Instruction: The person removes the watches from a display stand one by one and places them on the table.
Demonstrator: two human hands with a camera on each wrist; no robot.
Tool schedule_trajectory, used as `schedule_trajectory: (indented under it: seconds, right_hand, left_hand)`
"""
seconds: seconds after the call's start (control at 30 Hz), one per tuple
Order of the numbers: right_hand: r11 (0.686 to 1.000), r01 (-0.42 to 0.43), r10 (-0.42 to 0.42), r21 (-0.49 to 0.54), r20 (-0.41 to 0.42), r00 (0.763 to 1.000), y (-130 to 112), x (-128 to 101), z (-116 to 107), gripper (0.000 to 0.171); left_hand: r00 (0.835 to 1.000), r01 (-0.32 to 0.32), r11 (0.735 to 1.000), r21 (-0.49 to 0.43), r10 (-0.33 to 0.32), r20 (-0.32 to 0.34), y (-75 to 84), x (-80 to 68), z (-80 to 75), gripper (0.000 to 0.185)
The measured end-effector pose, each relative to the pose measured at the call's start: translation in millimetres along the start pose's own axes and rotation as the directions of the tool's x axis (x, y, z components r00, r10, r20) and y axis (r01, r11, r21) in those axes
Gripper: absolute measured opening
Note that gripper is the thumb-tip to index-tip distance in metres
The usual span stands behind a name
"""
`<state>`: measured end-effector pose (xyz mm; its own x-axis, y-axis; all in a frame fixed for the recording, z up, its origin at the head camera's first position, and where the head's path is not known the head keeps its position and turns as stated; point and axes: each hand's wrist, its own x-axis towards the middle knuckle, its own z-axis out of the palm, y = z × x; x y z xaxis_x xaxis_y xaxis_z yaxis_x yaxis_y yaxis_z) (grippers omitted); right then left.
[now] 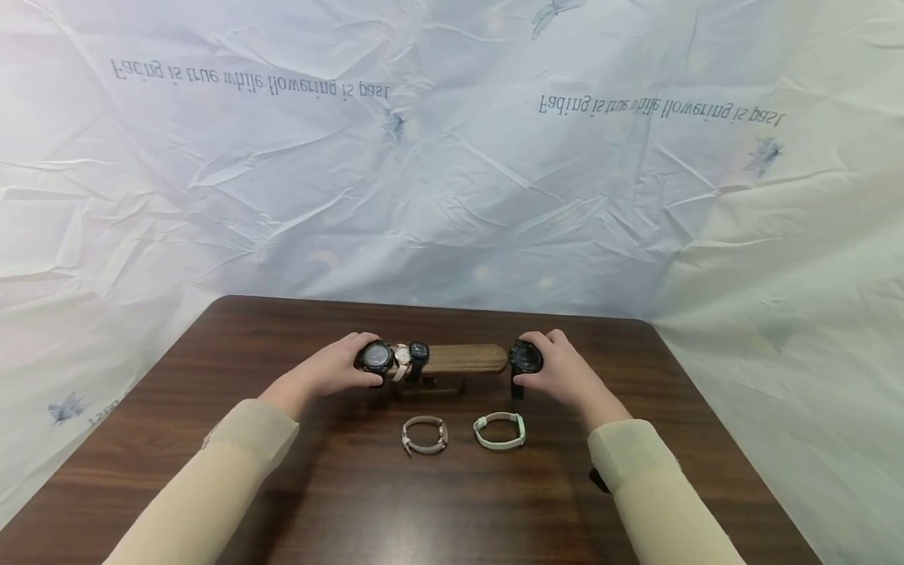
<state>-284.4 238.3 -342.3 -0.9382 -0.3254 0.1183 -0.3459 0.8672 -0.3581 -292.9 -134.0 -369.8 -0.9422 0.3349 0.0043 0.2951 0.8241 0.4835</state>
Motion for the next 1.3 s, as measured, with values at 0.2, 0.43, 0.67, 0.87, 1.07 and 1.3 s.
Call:
schedule_trajectory:
  seconds: [0.2, 0.43, 0.67, 0.87, 1.07, 1.3]
  right_hand:
    - [1.0, 0.012, -0.012, -0.011, -0.035, 0.999, -3, -3, -5, 0.069]
    - [0.999, 0.032, -0.033, -0.011, -0.059, 0.998, -12, -6, -11, 0.07]
    - [0.999, 0.035, -0.033, 0.017, -0.069, 0.997, -26, -11, -13, 0.071]
    - [0.99, 0.078, -0.072, 0.115, -0.049, 0.996, -41, -10, -9, 0.071]
    - [0.974, 0.084, -0.085, 0.209, -0.003, 0.996, -53, -9, 6, 0.068]
    - [0.935, 0.09, -0.113, 0.342, 0.05, 0.992, -69, -6, 30, 0.065]
  left_hand:
    - [1.0, -0.01, 1.0, -0.011, 0.01, 0.015, 0.1, 1.3, -1.6, 0.07]
    - [1.0, -0.003, 1.0, -0.018, 0.004, 0.02, -1.1, 2.1, -1.9, 0.071]
    - [1.0, -0.015, 1.0, -0.026, 0.015, 0.011, -1.6, 1.5, -2.1, 0.07]
    - [0.999, -0.032, 0.999, -0.03, 0.032, 0.0, -1.6, 1.0, -3.3, 0.069]
    - [0.999, -0.035, 0.999, -0.031, 0.035, 0.003, -1.2, 1.0, -3.0, 0.07]
    - [1.0, -0.024, 0.999, -0.04, 0.024, -0.009, -1.8, 0.7, -1.3, 0.069]
